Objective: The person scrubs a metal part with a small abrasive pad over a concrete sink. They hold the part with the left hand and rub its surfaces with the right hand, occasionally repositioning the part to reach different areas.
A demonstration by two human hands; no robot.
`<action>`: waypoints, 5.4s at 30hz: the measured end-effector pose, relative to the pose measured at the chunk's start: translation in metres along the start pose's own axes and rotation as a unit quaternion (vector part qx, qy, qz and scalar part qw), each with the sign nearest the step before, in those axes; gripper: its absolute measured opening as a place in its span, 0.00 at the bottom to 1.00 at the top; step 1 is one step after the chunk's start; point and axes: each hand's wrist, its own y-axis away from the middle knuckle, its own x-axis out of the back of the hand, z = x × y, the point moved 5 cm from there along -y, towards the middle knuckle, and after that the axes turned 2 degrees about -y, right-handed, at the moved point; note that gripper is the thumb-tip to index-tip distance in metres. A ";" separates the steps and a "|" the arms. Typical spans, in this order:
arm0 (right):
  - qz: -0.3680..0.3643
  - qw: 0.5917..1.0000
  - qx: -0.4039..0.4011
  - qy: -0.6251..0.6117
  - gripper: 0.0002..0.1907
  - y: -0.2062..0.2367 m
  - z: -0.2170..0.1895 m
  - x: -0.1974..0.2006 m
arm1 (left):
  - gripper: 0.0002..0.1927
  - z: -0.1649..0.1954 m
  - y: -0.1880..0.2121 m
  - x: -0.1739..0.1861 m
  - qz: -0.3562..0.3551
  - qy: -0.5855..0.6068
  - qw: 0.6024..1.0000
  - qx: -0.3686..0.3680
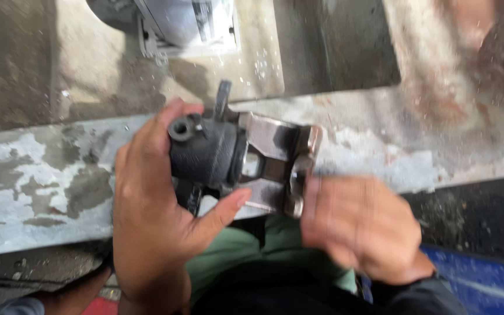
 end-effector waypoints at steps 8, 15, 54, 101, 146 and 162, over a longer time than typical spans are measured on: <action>0.048 0.992 -0.115 0.010 0.14 -0.005 0.001 0.002 | 0.48 0.000 -0.001 0.000 -0.011 0.007 1.000 0.003; 0.011 0.999 -0.038 0.001 0.13 -0.008 0.001 0.001 | 0.48 0.000 0.000 -0.001 -0.006 0.004 1.000 -0.008; 0.005 0.998 0.070 0.000 0.12 -0.026 -0.005 0.007 | 0.48 -0.005 0.008 -0.002 -0.001 -0.011 0.999 -0.045; 0.009 1.000 0.023 -0.004 0.14 -0.014 -0.010 -0.003 | 0.47 0.004 0.002 0.002 0.009 -0.013 0.999 -0.047; -0.017 0.999 0.038 -0.005 0.10 -0.012 -0.008 0.000 | 0.48 -0.005 0.010 -0.002 0.001 -0.024 0.999 -0.044; 0.031 0.999 0.008 -0.001 0.06 -0.014 -0.006 0.003 | 0.49 -0.001 0.005 -0.001 -0.003 -0.017 0.999 -0.039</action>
